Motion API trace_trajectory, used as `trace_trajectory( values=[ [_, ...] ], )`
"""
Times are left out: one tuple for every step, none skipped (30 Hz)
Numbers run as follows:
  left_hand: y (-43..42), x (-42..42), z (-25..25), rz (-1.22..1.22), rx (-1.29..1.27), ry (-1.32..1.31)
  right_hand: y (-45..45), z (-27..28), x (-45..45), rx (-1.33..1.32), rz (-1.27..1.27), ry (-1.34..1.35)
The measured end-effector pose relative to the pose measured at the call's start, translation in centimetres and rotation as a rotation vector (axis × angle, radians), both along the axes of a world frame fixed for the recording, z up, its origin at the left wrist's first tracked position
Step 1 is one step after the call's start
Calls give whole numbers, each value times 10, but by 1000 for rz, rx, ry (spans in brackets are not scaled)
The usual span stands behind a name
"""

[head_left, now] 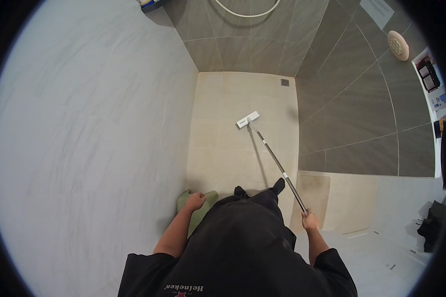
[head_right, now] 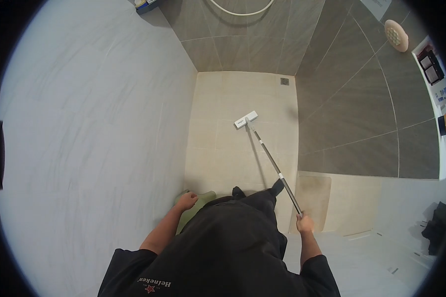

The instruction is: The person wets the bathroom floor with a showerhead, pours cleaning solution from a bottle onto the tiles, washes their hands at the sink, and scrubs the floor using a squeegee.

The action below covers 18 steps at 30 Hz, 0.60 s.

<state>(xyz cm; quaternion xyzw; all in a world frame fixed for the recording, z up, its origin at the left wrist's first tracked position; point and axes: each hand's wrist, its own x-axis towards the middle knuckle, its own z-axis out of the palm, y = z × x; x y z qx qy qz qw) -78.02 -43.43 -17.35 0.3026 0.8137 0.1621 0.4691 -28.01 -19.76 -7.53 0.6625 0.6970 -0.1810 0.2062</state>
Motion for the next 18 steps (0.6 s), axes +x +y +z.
trace_trajectory(
  values=[
    [-1,14,-4,-7,14,26,5,-25,8,-6,10,53],
    [-3,23,-6,-6,1,45,10,-47,13,-18,11,72],
    [11,7,11,-31,-15,73,14,-71,5,-24,5,157],
    [16,2,19,-36,-19,73,17,-84,3,-17,18,213],
    [18,1,32,-55,-33,93,13,-92,6,-42,19,215],
    [20,0,39,-77,-43,113,6,-99,12,-51,-5,224],
    [28,-8,48,-96,-49,130,4,-100,10,-109,-17,189],
    [35,-21,58,-114,-60,130,0,-95,5,-174,-27,148],
    [39,-33,67,-77,-66,113,-5,-94,4,-183,-40,147],
    [42,-39,68,-30,-69,92,-8,-97,9,-211,-51,138],
    [47,-52,74,-37,-78,84,-15,-93,8,-240,-67,126],
    [53,-64,79,-56,-93,73,-20,-84,4,-246,-73,118],
    [60,-73,77,-76,-108,54,-23,-76,7,-273,-95,89],
    [66,-86,78,-83,-114,42,-26,-59,2,-301,-119,62],
    [70,-100,77,-105,-120,34,-28,-42,-4,-305,-130,54],
    [75,-112,77,-129,-126,28,-30,-25,-8,-312,-141,29],
    [77,-114,72,-134,-129,19,-26,-10,-7,-317,-145,3],
    [80,-124,77,-168,-99,57,-23,15,-16,-320,-158,-2]
  ],
)
